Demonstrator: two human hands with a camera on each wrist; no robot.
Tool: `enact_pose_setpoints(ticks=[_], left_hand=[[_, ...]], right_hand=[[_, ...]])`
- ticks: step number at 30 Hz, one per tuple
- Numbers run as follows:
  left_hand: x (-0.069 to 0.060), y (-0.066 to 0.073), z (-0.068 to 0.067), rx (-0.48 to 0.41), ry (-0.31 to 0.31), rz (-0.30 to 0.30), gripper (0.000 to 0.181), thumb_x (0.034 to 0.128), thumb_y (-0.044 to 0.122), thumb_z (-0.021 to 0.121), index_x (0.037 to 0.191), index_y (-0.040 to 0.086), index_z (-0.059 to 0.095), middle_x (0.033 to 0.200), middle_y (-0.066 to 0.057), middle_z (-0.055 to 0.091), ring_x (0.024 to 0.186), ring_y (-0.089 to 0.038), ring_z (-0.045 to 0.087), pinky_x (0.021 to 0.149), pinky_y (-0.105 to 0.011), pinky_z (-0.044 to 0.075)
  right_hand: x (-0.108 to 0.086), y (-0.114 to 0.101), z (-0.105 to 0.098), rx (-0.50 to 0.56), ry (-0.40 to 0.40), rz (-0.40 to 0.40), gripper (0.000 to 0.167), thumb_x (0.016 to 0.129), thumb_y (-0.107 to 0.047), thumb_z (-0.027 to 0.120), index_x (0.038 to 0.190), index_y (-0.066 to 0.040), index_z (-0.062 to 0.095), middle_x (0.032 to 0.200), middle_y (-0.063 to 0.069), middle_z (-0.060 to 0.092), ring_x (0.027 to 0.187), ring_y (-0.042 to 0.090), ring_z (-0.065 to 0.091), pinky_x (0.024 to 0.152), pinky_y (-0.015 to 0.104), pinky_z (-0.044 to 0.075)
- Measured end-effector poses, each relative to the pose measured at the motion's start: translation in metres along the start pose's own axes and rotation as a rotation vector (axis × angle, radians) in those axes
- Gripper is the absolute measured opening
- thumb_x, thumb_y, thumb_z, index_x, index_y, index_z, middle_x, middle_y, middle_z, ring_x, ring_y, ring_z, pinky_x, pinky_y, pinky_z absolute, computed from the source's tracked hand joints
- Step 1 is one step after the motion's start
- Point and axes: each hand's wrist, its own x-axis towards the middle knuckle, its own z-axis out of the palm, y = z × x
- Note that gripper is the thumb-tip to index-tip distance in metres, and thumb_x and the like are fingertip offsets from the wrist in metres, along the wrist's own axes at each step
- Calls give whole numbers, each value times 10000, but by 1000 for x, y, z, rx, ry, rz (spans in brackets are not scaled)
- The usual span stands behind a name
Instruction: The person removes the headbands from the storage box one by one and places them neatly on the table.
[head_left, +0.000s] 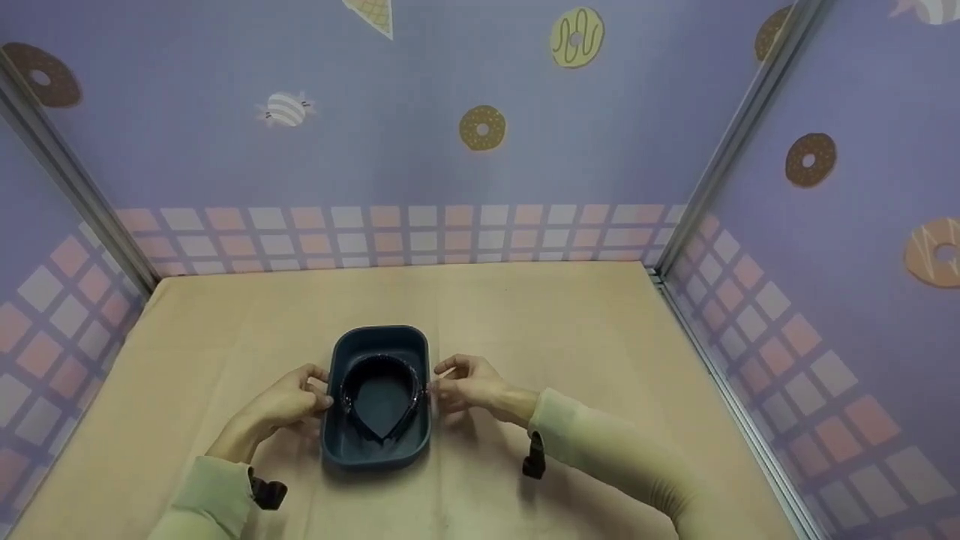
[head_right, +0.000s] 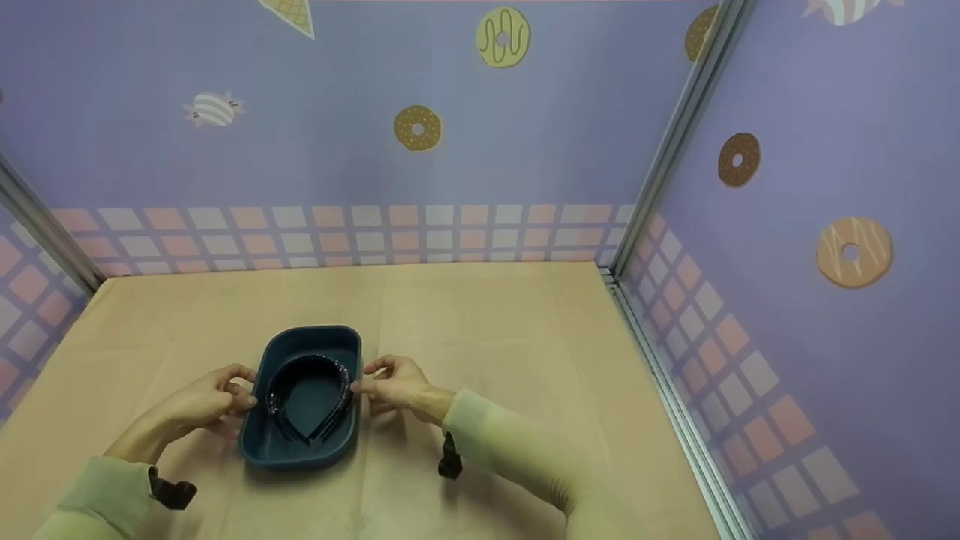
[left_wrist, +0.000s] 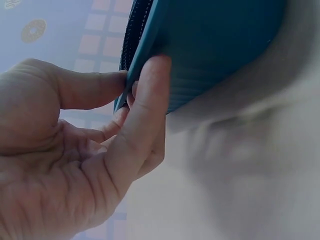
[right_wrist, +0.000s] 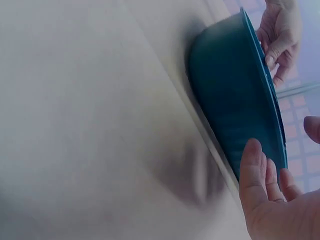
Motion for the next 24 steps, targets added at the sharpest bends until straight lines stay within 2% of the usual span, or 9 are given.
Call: enact_pose_setpoints(ticks=[4, 7, 11, 15, 19, 24], left_hand=[[0, -2, -2, -7, -5, 0, 477, 1061, 16, 607, 1483, -80, 406, 1190, -173, 682, 1007, -225, 742, 741, -390, 703], [0, -4, -3, -6, -6, 1, 470, 1066, 20, 605, 1482, -78, 408, 1186, -169, 690, 1005, -222, 745, 732, -378, 702], [0, -4, -4, -6, -12, 2, 459, 1066, 16, 601, 1470, -80, 405, 1156, -146, 706, 987, -211, 743, 712, -357, 695], [-1, -3, -5, -11, -21, -4, 466, 1063, 10, 594, 1474, -84, 396, 1158, -151, 724, 997, -218, 755, 711, -350, 692], [-1, -4, -5, -11, -22, -5, 469, 1060, 6, 591, 1475, -89, 392, 1151, -149, 719, 995, -220, 756, 710, -353, 690], [2, -5, -4, -13, -23, -1, 467, 1066, 9, 590, 1479, -83, 393, 1132, -125, 684, 981, -209, 739, 717, -367, 694]], right_hand=[[6, -11, -5, -39, 17, -57, 414, 971, -166, 859, 1317, 17, 720, 998, 12, 719, 941, 239, 787, 980, 532, 697], [11, -21, -6, -79, 19, -98, 429, 979, -173, 859, 1337, 19, 721, 1035, 16, 717, 1017, 288, 779, 1015, 560, 682], [18, -34, -6, -147, 12, -157, 489, 992, -187, 861, 1395, 38, 699, 1105, 53, 746, 1067, 314, 778, 991, 509, 695], [26, -45, -3, -221, 6, -248, 490, 1002, -221, 860, 1402, 15, 704, 1222, 122, 768, 1062, 205, 753, 980, 392, 677], [36, -49, 5, -244, -10, -323, 483, 1004, -240, 861, 1400, -6, 713, 1344, 194, 755, 1111, 129, 719, 1013, 323, 616], [48, -52, 17, -251, -20, -377, 486, 985, -202, 877, 1393, 10, 721, 1391, 254, 741, 1155, 178, 728, 1037, 307, 606]])
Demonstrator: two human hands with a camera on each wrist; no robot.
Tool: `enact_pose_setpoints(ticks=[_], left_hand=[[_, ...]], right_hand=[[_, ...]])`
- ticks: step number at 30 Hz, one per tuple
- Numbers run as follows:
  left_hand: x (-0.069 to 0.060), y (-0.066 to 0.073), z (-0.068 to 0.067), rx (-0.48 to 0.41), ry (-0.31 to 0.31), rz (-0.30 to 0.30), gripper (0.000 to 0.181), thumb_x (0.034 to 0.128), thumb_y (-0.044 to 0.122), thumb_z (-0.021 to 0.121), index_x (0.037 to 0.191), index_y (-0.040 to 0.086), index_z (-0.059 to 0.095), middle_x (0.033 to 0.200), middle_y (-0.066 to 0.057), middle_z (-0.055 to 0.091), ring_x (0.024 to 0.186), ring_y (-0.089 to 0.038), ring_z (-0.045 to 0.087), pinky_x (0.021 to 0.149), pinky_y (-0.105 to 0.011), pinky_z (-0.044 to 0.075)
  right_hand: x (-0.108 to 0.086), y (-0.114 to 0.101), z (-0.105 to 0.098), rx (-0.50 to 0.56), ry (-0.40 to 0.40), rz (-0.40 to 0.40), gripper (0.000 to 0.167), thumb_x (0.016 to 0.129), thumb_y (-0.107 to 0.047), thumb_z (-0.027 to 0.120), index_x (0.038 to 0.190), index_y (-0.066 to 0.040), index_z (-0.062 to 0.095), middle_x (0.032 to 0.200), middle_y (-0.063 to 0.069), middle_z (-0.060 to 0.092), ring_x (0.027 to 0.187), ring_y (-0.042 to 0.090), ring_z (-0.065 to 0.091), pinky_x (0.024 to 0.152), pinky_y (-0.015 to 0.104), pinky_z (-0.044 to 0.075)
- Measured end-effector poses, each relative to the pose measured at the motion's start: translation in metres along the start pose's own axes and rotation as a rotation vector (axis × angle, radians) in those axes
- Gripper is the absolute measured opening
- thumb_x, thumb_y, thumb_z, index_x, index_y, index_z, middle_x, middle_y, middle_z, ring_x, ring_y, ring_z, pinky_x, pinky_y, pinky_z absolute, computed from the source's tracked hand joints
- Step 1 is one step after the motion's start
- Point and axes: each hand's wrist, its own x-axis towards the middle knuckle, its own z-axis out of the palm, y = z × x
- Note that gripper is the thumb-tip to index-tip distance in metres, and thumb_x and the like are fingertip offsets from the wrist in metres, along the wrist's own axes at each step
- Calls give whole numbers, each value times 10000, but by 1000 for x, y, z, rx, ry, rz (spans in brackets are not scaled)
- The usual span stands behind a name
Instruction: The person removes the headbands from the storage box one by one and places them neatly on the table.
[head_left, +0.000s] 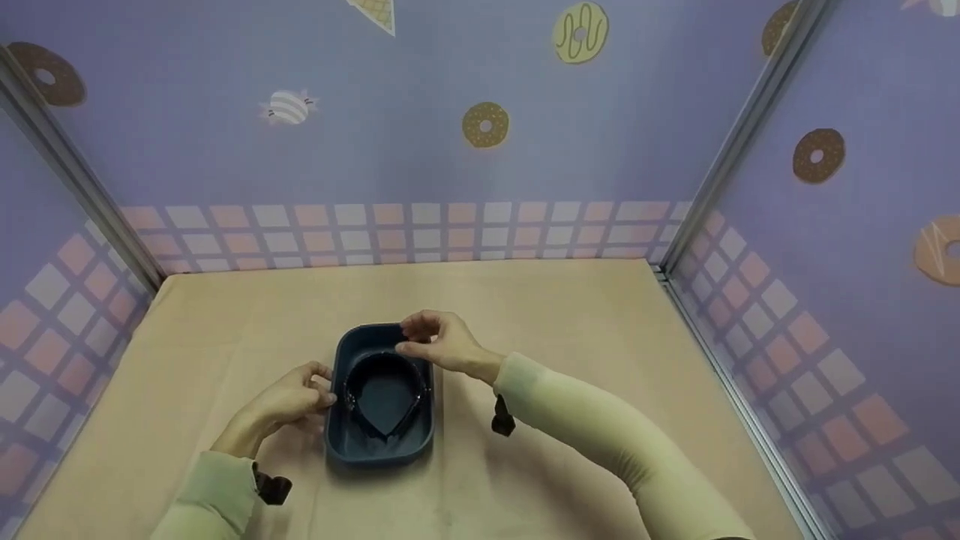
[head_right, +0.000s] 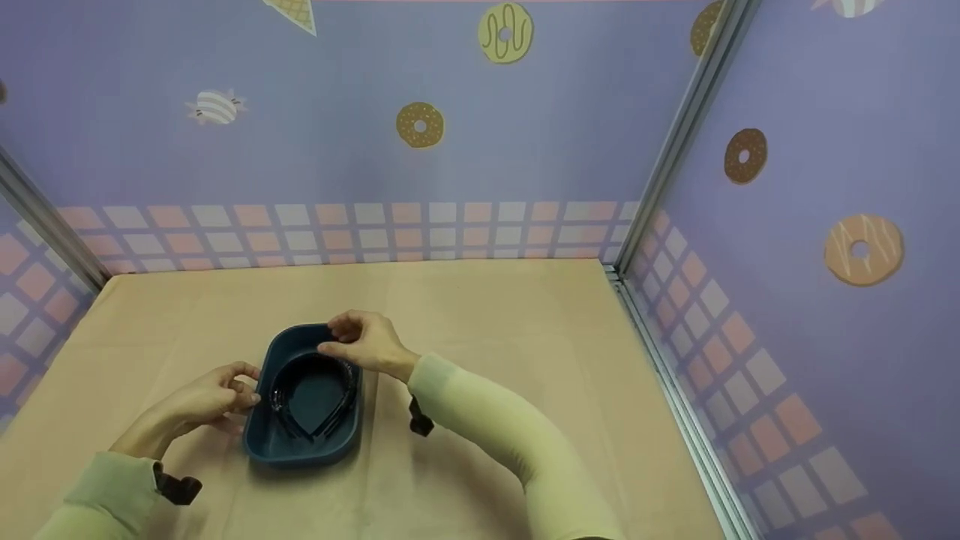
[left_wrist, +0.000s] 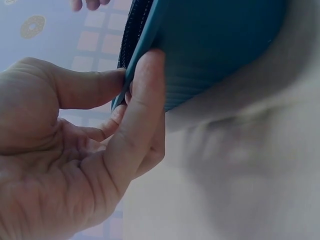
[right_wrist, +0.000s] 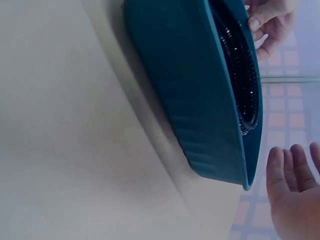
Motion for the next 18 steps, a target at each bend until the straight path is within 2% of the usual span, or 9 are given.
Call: enact_pose_setpoints(ticks=[4, 7, 9, 15, 18], left_hand=[[1, -1, 1, 0, 2, 0, 472, 1062, 3, 590, 1481, -81, 391, 1124, -116, 668, 958, -206, 725, 711, -362, 693], [1, 0, 1, 5, 9, -1, 474, 1048, 5, 601, 1471, -76, 403, 1112, -109, 667, 944, -206, 708, 700, -352, 692], [1, 0, 1, 8, 11, 0, 476, 1038, 8, 608, 1464, -74, 411, 1097, -101, 672, 937, -206, 703, 696, -347, 691], [-1, 3, 2, 3, 10, -6, 469, 1027, 8, 613, 1449, -65, 423, 1066, -85, 669, 926, -204, 696, 718, -365, 695], [-2, 5, 1, 3, -1, -6, 466, 1032, 6, 614, 1450, -69, 422, 1075, -102, 670, 908, -214, 722, 733, -385, 702]], right_hand=[[12, -1, 11, -40, -13, -30, 497, 967, -170, 887, 1388, 35, 723, 1386, 266, 748, 1216, 322, 750, 1043, 293, 628], [19, -3, 19, -95, -26, -30, 502, 959, -165, 893, 1387, 38, 727, 1370, 257, 762, 1237, 369, 757, 1060, 315, 634], [24, -4, 23, -130, -34, -28, 497, 956, -165, 898, 1381, 34, 734, 1353, 252, 771, 1229, 363, 766, 1069, 333, 634], [32, -5, 31, -213, -56, -47, 448, 948, -167, 912, 1327, 28, 772, 1300, 221, 796, 1197, 335, 780, 999, 209, 607], [34, -3, 32, -277, -64, -54, 415, 950, -191, 918, 1303, -9, 799, 1283, 167, 812, 1189, 296, 780, 1017, 224, 613]])
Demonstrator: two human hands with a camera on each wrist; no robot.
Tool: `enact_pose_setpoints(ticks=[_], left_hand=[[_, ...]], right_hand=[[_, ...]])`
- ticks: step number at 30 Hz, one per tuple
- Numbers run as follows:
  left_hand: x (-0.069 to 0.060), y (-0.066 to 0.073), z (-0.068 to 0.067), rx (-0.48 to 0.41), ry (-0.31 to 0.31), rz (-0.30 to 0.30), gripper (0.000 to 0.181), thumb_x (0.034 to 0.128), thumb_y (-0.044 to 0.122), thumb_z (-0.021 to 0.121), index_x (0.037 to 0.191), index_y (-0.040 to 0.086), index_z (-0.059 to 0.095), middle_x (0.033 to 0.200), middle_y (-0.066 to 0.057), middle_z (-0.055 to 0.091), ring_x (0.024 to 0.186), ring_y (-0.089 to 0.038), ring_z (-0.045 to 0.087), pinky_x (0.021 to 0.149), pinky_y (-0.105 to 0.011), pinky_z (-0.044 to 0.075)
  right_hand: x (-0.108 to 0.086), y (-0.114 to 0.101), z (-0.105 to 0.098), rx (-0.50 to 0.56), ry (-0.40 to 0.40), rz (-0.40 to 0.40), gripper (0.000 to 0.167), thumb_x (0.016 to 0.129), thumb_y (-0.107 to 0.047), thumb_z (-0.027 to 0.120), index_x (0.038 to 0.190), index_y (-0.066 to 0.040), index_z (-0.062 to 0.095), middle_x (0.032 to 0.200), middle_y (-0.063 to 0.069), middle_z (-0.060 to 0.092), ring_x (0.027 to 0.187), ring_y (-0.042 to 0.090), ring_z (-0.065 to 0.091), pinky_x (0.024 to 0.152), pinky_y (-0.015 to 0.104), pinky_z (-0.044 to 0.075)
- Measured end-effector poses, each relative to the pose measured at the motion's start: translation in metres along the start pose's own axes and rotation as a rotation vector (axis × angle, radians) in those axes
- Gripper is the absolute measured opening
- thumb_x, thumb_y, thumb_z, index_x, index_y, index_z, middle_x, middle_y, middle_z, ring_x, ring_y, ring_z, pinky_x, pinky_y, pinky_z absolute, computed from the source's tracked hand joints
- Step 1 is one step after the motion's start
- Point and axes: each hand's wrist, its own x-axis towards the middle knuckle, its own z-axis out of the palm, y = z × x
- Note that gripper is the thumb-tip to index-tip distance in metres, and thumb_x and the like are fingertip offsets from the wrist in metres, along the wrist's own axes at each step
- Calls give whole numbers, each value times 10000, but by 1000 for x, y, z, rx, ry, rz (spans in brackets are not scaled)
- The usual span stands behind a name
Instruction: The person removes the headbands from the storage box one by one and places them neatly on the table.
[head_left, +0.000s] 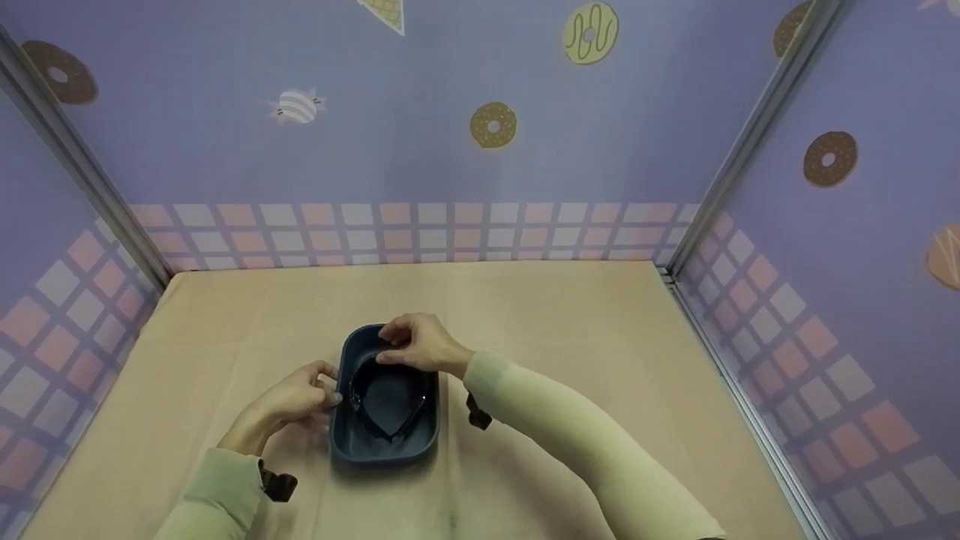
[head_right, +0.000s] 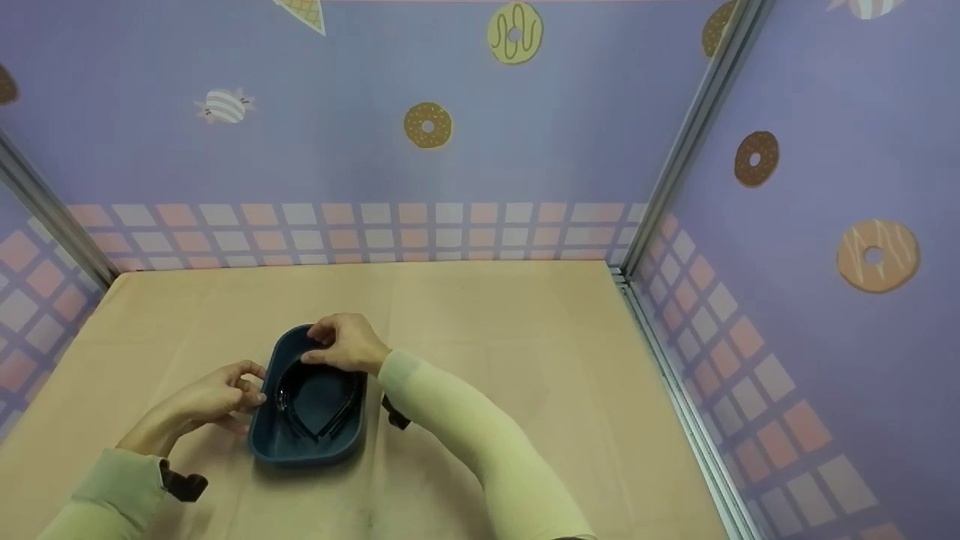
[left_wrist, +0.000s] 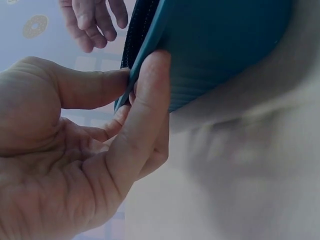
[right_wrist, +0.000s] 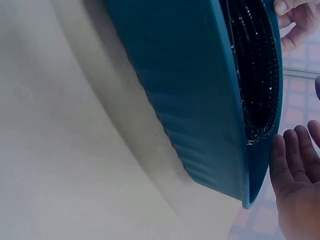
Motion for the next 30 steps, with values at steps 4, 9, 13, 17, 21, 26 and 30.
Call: enact_pose_setpoints(ticks=[4, 9, 13, 17, 21, 26, 30], left_hand=[[0, 1, -1, 0, -15, 12, 469, 1033, -6, 617, 1450, -85, 416, 1104, -142, 681, 896, -228, 755, 740, -405, 710], [0, 0, -1, -7, -11, 12, 448, 1020, -17, 620, 1419, -80, 426, 1072, -131, 684, 876, -209, 743, 709, -372, 699], [1, 1, -1, -4, -9, 4, 423, 1029, -7, 622, 1401, -69, 430, 1045, -115, 701, 838, -190, 759, 672, -338, 684], [2, 2, -2, 0, -6, -1, 405, 1037, 3, 626, 1389, -66, 439, 1045, -109, 700, 822, -179, 760, 678, -337, 685], [2, 1, -2, 3, -5, 9, 395, 1035, -1, 625, 1380, -73, 446, 1039, -110, 707, 832, -170, 758, 684, -337, 682], [1, -1, -1, 1, -8, 16, 405, 1035, -2, 620, 1391, -74, 440, 1042, -106, 704, 860, -184, 751, 690, -347, 690], [2, 0, 0, 5, -1, 5, 432, 1030, 3, 621, 1414, -72, 436, 1082, -124, 679, 896, -214, 725, 710, -369, 700]], right_hand=[[1, 3, 3, -71, -7, 13, 388, 955, -226, 922, 1289, -56, 822, 1276, 112, 820, 1182, 236, 784, 1046, 265, 632], [2, 5, 7, -109, -3, 21, 363, 952, -227, 927, 1268, -71, 838, 1253, 100, 819, 1158, 216, 792, 1014, 255, 641], [4, 5, 10, -140, 6, 14, 342, 944, -202, 933, 1246, -67, 850, 1227, 101, 823, 1129, 218, 792, 981, 241, 640], [6, 4, 14, -166, 8, 18, 325, 938, -175, 934, 1235, -66, 858, 1218, 109, 819, 1125, 235, 791, 963, 240, 637], [7, 4, 17, -189, 10, 24, 308, 932, -166, 939, 1219, -79, 869, 1205, 107, 816, 1120, 236, 790, 952, 235, 638], [8, 4, 19, -192, 23, 42, 257, 930, -159, 939, 1173, -94, 886, 1185, 96, 835, 1095, 216, 803, 928, 217, 636], [7, 4, 19, -181, 35, 49, 217, 932, -148, 935, 1139, -96, 895, 1162, 102, 836, 1059, 202, 798, 891, 202, 622]])
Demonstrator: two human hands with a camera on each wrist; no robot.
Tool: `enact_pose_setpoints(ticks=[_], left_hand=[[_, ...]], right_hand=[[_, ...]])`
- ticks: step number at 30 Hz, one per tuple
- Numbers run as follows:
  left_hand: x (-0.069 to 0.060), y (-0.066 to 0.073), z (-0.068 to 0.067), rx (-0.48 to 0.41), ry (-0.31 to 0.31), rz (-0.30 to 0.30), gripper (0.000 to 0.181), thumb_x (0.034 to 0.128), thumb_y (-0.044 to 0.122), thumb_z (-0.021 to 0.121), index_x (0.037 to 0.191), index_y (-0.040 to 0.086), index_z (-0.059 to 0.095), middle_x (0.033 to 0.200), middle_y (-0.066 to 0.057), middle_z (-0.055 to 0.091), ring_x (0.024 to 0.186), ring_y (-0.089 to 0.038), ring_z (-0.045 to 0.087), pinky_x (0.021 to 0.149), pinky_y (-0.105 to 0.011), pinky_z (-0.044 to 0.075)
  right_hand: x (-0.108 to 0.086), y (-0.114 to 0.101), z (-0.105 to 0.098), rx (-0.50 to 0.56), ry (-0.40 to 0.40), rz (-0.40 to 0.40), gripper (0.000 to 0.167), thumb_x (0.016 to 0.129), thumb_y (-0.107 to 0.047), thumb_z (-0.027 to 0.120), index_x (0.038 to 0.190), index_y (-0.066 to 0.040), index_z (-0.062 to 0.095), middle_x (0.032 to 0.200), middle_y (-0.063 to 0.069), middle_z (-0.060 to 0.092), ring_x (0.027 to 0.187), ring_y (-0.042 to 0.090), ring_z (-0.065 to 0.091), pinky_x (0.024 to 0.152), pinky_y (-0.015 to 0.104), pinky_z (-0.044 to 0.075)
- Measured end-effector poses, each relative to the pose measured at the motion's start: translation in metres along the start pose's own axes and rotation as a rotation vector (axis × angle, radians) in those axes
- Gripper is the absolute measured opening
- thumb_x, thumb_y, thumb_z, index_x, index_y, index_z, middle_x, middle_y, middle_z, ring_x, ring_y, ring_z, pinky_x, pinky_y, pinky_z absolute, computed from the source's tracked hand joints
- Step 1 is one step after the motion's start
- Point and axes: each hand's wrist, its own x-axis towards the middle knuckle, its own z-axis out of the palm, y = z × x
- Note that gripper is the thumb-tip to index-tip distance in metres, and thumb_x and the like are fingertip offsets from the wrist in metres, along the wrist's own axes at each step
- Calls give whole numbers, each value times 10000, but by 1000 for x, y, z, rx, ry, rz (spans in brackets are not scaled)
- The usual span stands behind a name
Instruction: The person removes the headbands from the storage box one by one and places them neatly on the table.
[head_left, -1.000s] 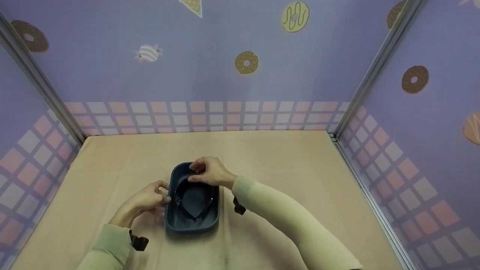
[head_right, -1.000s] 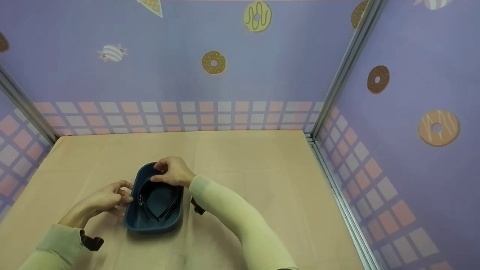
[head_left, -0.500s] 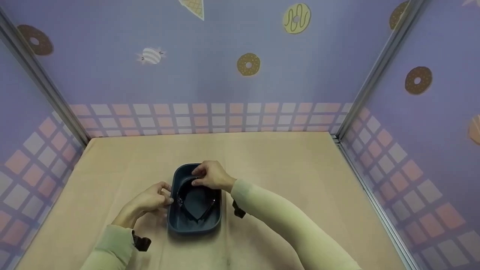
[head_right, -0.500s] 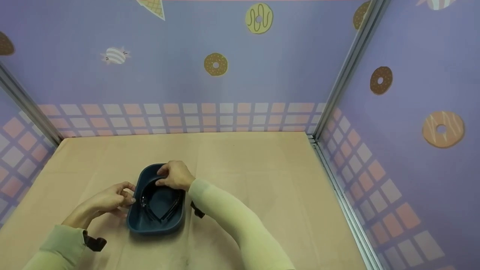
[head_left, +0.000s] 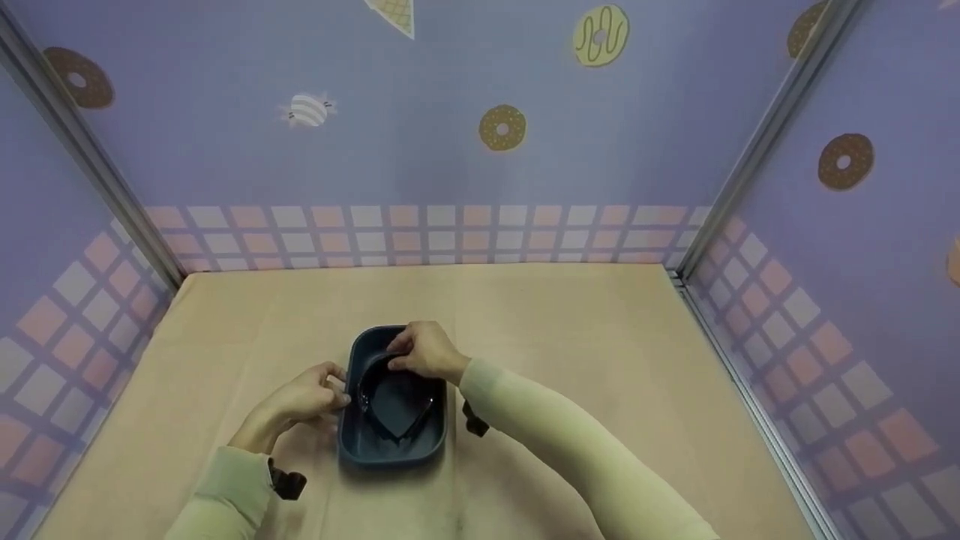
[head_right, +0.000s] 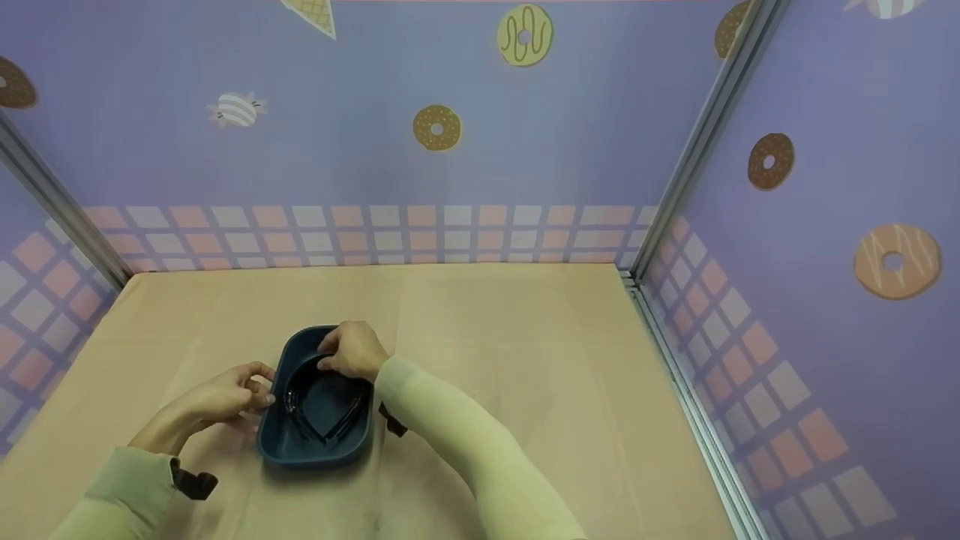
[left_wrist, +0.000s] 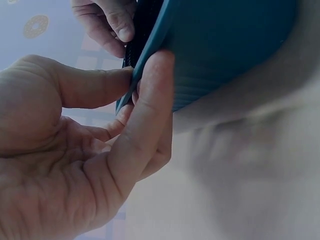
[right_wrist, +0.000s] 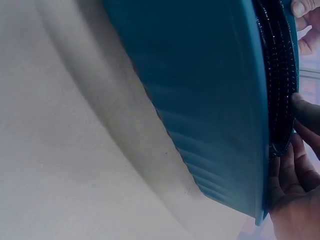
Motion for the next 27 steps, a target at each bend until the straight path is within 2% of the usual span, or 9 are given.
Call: enact_pose_setpoints(ticks=[6, 13, 19, 27], left_hand=[[2, 2, 3, 16, 10, -8, 454, 1027, 6, 623, 1439, -75, 450, 1108, -136, 676, 932, -227, 707, 715, -378, 703], [1, 1, 4, 15, 20, -12, 427, 1016, 3, 629, 1402, -71, 462, 1022, -85, 651, 878, -204, 682, 688, -355, 690], [0, 1, 3, 14, 28, -22, 423, 1023, -2, 634, 1403, -71, 462, 1052, -102, 647, 860, -205, 681, 694, -359, 695], [0, 0, 0, 22, 25, -17, 414, 1026, 10, 622, 1399, -71, 459, 1090, -133, 629, 892, -231, 702, 721, -408, 707]], right_hand=[[-3, 2, 0, -10, 25, 23, 185, 917, -129, 945, 1096, -102, 906, 1139, 110, 808, 967, 119, 714, 834, 193, 588], [-1, 3, 3, -40, 35, 33, 154, 939, -132, 923, 1090, -108, 908, 1142, 82, 833, 1055, 183, 747, 931, 257, 620], [-1, 2, 4, -51, 35, 25, 110, 964, -144, 899, 1071, -122, 912, 1125, 66, 844, 1042, 153, 732, 900, 234, 604], [0, -1, 3, 2, 41, 10, 107, 974, -148, 892, 1075, -117, 911, 1128, 82, 838, 1001, 123, 706, 858, 222, 602]])
